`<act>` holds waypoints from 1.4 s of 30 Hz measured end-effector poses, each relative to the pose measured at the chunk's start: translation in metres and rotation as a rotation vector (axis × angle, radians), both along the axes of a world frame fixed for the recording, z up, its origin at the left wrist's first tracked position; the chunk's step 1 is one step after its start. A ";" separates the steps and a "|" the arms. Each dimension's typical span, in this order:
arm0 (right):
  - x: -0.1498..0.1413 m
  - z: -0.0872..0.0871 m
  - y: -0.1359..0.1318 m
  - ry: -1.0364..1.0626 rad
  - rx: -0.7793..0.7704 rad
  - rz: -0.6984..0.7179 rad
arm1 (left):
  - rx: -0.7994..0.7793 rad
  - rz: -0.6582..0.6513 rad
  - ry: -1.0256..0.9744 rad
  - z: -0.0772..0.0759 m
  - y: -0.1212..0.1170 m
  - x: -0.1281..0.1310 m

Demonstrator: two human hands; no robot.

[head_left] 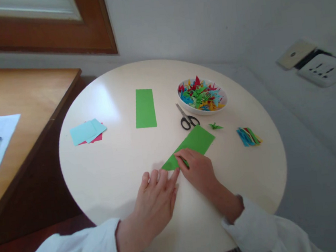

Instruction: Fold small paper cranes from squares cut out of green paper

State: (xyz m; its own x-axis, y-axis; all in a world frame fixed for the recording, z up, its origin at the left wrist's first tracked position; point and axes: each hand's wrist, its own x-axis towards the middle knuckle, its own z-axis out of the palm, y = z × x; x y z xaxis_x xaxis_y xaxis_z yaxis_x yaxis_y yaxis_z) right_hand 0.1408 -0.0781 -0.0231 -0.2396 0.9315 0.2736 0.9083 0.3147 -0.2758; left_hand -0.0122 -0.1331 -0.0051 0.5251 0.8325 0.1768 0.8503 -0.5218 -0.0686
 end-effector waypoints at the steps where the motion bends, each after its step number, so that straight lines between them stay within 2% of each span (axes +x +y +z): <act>1: 0.000 0.000 0.000 0.004 -0.001 0.000 | 0.011 0.008 -0.004 0.000 -0.001 0.002; 7: 0.003 -0.002 0.001 0.094 0.009 0.009 | 0.050 0.046 0.011 0.000 -0.004 0.010; 13: 0.012 0.001 0.003 0.378 -0.001 0.031 | 0.048 0.074 0.088 0.001 -0.006 0.020; 24: 0.018 0.005 0.007 0.677 -0.112 -0.085 | 0.038 0.098 0.251 0.009 -0.006 0.039; 30: 0.019 0.003 0.007 0.668 -0.120 -0.069 | -0.017 0.109 0.279 0.015 -0.002 0.041; 37: 0.020 0.001 0.007 0.593 -0.101 -0.035 | -0.031 0.091 0.092 0.016 -0.003 0.023; 42: 0.020 0.001 0.007 0.567 -0.109 -0.027 | 0.020 0.093 0.019 0.014 -0.005 0.008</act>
